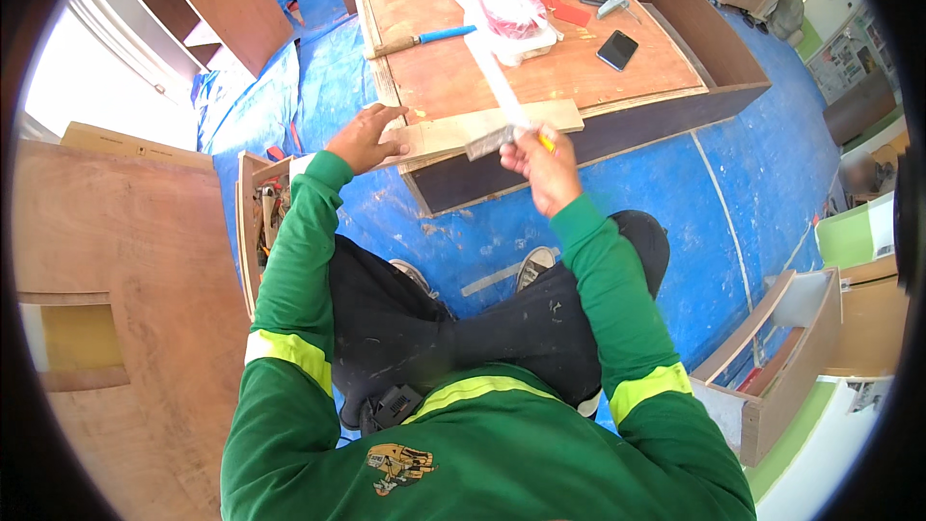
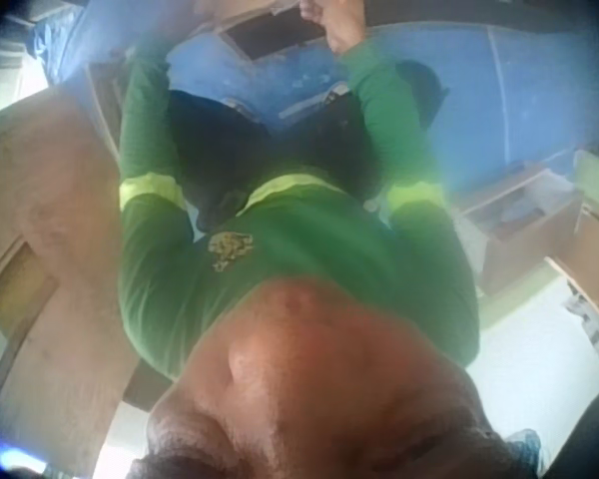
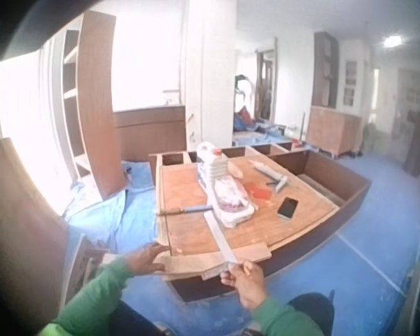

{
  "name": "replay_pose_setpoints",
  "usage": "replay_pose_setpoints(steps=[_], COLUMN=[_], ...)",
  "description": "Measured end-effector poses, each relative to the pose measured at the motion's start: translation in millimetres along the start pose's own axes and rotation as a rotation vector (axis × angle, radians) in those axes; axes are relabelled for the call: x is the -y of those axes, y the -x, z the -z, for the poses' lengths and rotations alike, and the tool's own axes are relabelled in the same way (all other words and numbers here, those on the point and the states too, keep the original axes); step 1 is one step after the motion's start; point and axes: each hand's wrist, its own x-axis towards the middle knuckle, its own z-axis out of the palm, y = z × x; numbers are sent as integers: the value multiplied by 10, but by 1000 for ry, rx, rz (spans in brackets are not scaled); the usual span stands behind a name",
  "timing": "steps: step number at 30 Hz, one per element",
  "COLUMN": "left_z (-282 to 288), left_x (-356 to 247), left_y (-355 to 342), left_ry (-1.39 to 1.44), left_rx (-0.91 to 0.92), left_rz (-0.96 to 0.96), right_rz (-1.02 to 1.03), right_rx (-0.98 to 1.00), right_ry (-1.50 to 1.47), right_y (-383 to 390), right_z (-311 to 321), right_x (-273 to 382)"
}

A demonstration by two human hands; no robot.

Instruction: The person measures and marks a wooden plank with a tape measure, pencil, and square, then cuts the plank with a hand saw. The person continues to measure and mark the wood after cutting.

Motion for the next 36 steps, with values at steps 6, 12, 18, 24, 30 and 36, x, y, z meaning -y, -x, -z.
replay_pose_setpoints(steps=[6, 12, 18, 24, 30, 36], left_z=[-169, -287, -242, -255, -348, -370], left_x=[-367, -480, -523, -460, -409, -379], left_y=[-178, -244, -143, -148, -171, -182], left_ry=[-8, 171, 6, -63, -92, -113], left_rx=[64, 99, 135, 125, 96, 121], left_rz=[-92, 22, -152, -196, -214, -205], right_rz=[-165, -219, -262, -241, -250, -210], right_rx=[-42, -46, -76, -96, -117, -124], right_ry=[-163, -148, -173, -79, -84, -52], right_y=[109, 70, 5, -13, -43, -39], right_z=[-18, -361, -700, -828, -773, -770], right_x=[-659, -833, -938, -899, -878, -905])
